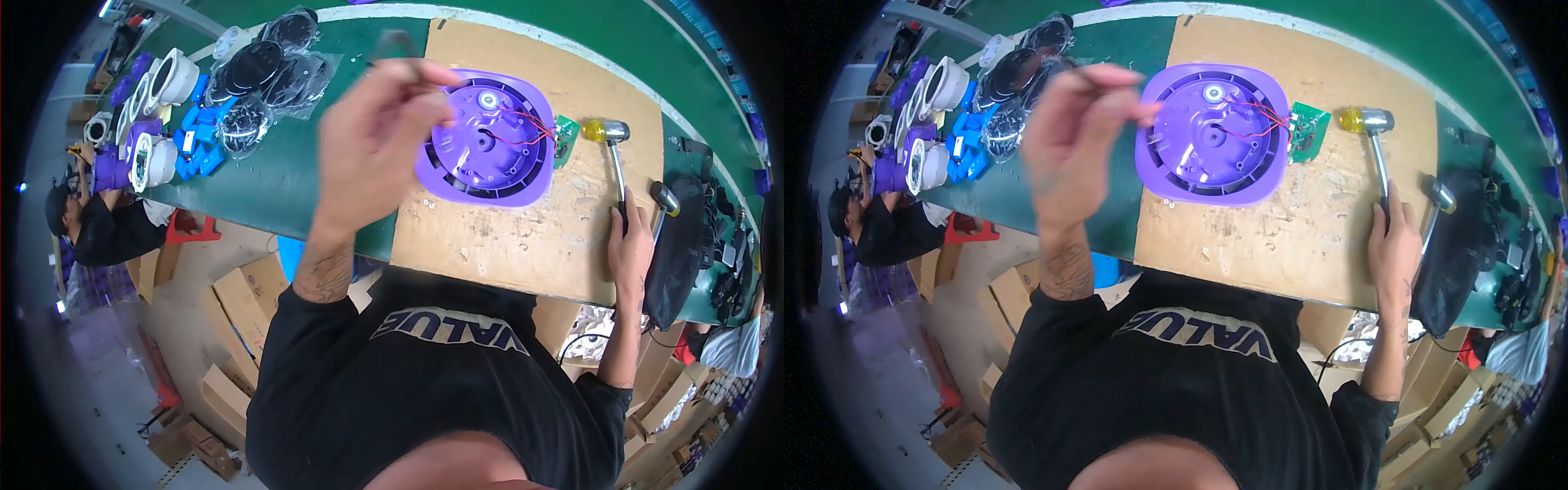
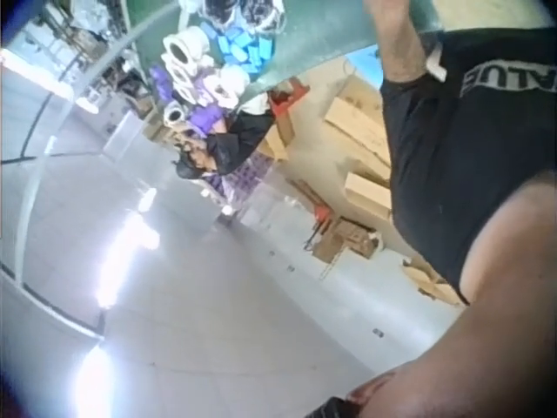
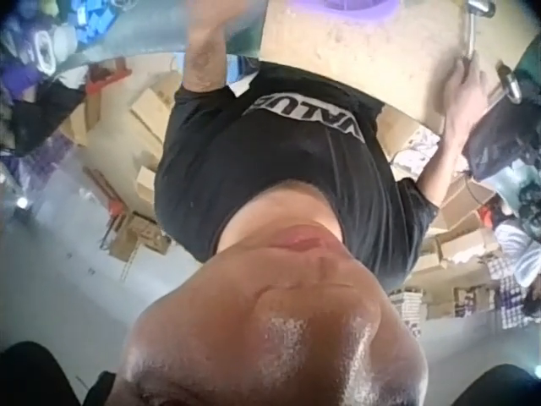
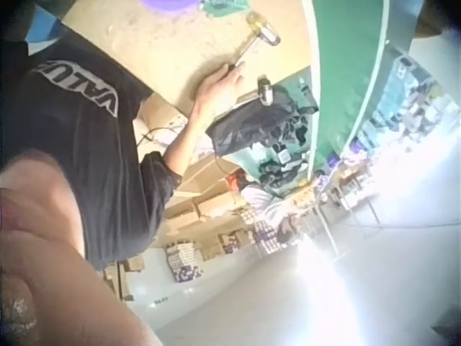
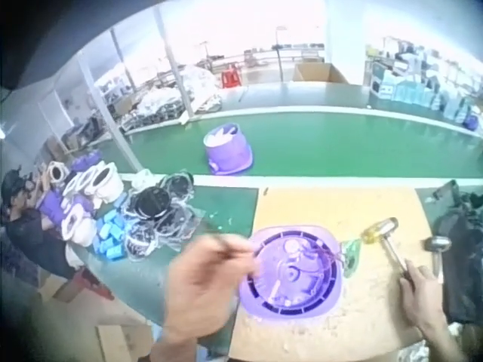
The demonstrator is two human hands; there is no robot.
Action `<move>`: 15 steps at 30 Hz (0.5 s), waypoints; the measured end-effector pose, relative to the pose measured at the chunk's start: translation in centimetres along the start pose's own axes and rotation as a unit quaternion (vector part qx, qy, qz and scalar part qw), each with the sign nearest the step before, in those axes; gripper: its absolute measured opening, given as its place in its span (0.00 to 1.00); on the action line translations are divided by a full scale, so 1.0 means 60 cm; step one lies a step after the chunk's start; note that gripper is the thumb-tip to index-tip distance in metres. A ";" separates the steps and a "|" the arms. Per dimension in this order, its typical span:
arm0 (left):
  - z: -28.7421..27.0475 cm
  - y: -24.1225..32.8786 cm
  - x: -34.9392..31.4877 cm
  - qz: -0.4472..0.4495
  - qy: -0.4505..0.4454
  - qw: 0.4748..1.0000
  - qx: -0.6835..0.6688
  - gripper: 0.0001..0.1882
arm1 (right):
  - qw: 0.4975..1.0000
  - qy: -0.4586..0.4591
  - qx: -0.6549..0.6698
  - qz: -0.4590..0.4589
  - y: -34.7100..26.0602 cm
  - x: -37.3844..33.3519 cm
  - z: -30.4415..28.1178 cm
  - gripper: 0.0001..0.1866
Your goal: The person assembles small plastic fans by fitting purple fan housings, white fan blades, circuit boards, and wiring components together, then securing them with a hammer and an Allen key.
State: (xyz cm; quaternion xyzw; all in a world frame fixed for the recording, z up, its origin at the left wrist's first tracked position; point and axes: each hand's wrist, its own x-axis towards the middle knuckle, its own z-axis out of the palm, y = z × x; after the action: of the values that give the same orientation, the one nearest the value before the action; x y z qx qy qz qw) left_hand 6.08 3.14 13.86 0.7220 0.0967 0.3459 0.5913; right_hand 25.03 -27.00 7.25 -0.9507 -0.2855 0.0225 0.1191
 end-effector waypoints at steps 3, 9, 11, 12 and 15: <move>-0.058 0.000 -0.020 -0.072 0.078 0.994 0.022 0.10 | 0.989 0.076 -0.050 -0.121 -0.009 0.008 0.006 0.26; -0.125 -0.107 -0.065 -0.253 0.075 0.912 0.315 0.12 | 0.919 0.051 0.081 -0.382 -0.134 0.011 -0.036 0.31; -0.119 -0.127 -0.069 -0.248 0.051 0.886 0.389 0.12 | 0.883 0.033 0.109 -0.456 -0.164 0.022 -0.034 0.26; -0.117 -0.135 -0.070 -0.249 0.061 0.878 0.404 0.13 | 0.874 0.031 0.113 -0.471 -0.178 0.025 -0.029 0.24; -0.113 -0.139 -0.068 -0.248 0.066 0.862 0.438 0.12 | 0.868 0.027 0.123 -0.481 -0.207 0.029 -0.011 0.21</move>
State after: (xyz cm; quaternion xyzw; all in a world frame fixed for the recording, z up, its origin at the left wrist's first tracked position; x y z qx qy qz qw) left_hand 1.17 8.59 5.01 0.8343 0.4526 0.1569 0.2730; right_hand 19.90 -16.15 10.88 -0.6736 -0.6990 -0.0281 0.2385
